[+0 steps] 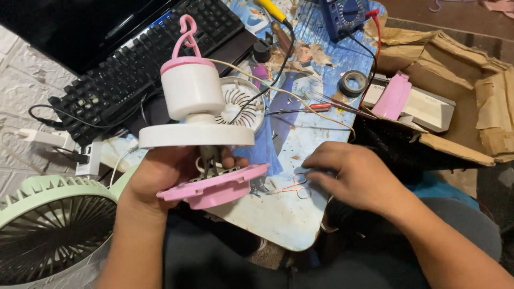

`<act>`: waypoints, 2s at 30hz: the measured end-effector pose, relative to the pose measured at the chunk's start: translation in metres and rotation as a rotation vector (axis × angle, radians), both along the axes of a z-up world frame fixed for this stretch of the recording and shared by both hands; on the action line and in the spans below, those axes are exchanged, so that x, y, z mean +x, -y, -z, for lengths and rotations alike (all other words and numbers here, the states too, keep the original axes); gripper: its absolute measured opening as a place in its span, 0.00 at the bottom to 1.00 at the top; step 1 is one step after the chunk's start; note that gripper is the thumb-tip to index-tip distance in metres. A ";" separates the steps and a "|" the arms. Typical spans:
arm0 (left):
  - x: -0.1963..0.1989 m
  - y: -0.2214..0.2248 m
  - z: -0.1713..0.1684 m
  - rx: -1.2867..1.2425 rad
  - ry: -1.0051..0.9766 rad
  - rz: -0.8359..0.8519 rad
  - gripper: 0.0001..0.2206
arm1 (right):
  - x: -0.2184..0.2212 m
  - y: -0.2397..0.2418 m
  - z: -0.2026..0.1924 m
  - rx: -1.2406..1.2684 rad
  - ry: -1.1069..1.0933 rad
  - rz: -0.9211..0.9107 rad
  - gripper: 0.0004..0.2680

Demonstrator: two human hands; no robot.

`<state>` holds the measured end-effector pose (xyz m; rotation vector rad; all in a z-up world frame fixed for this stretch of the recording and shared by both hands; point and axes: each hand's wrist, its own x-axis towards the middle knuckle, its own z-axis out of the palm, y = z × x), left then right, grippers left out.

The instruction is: Disassembling a small portable fan to inspect and repair internal wiring and motor components.

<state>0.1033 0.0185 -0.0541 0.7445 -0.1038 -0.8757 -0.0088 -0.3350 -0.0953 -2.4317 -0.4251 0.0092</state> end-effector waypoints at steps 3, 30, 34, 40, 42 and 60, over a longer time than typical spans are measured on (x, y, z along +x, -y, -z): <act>-0.003 0.010 -0.013 0.070 -0.036 -0.072 0.34 | -0.001 -0.008 0.013 -0.076 0.028 -0.129 0.13; 0.030 0.014 -0.023 0.056 -0.192 -0.332 0.22 | 0.143 -0.002 0.027 -0.631 0.355 0.095 0.16; 0.035 0.010 -0.017 0.122 -0.152 -0.351 0.24 | 0.153 -0.003 0.033 -0.684 0.292 0.082 0.08; 0.036 0.010 -0.009 0.074 -0.114 -0.335 0.25 | 0.149 -0.004 0.030 -0.710 0.254 0.090 0.08; 0.037 0.012 -0.005 -0.066 -0.208 -0.350 0.20 | 0.139 -0.006 0.027 -0.582 0.363 0.108 0.06; 0.041 0.029 -0.011 -0.132 -0.181 -0.352 0.13 | 0.124 -0.028 0.039 -0.359 0.533 -0.179 0.15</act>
